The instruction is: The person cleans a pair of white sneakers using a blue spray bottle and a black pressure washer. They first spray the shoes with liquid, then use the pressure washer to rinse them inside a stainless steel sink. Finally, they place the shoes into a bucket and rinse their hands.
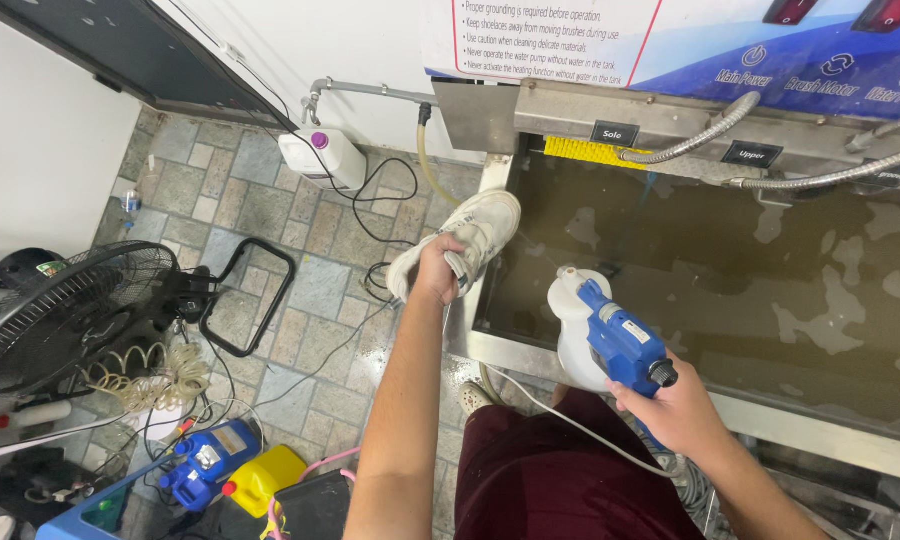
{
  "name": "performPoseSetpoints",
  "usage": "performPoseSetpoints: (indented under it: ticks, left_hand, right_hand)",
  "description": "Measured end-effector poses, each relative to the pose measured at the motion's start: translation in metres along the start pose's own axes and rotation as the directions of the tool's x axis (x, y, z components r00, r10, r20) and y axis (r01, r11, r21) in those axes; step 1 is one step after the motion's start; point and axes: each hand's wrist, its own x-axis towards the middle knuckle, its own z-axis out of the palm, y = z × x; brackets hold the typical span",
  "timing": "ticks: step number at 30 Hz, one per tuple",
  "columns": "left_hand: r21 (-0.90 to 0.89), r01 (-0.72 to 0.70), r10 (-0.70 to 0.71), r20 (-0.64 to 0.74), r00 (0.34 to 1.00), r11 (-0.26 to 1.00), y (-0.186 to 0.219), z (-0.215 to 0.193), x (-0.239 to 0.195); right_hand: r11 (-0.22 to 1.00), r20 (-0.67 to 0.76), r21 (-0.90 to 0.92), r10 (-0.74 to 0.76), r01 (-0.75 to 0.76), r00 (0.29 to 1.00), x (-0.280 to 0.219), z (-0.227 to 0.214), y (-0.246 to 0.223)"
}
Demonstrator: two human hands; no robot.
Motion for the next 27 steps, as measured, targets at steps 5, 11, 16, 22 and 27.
performPoseSetpoints:
  ticks: [5,11,16,22,27]
  left_hand:
    - [0.010,-0.014,0.014,0.005,1.000,1.000,-0.001,-0.002,0.000]
    - [-0.002,0.024,-0.024,0.084,0.996,1.000,0.002,-0.017,0.009]
    - [0.196,0.118,-0.111,-0.045,0.993,0.973,0.030,0.021,-0.009]
    - [0.816,0.063,0.037,-0.103,0.994,0.574,0.069,0.090,-0.056]
    - [0.932,-0.324,0.006,0.328,0.945,0.161,0.061,0.090,-0.093]
  right_hand:
    - [0.999,0.021,0.025,0.026,-0.027,0.999,0.002,-0.003,0.001]
    - [0.999,0.068,0.048,0.004,-0.007,0.998,-0.002,0.000,0.005]
    - [0.995,0.090,0.084,-0.052,0.044,0.995,-0.005,-0.001,0.010]
    - [0.986,0.102,0.142,0.071,-0.085,0.992,-0.007,-0.015,0.014]
    - [0.979,0.123,0.175,0.086,-0.107,0.989,-0.011,-0.024,0.028]
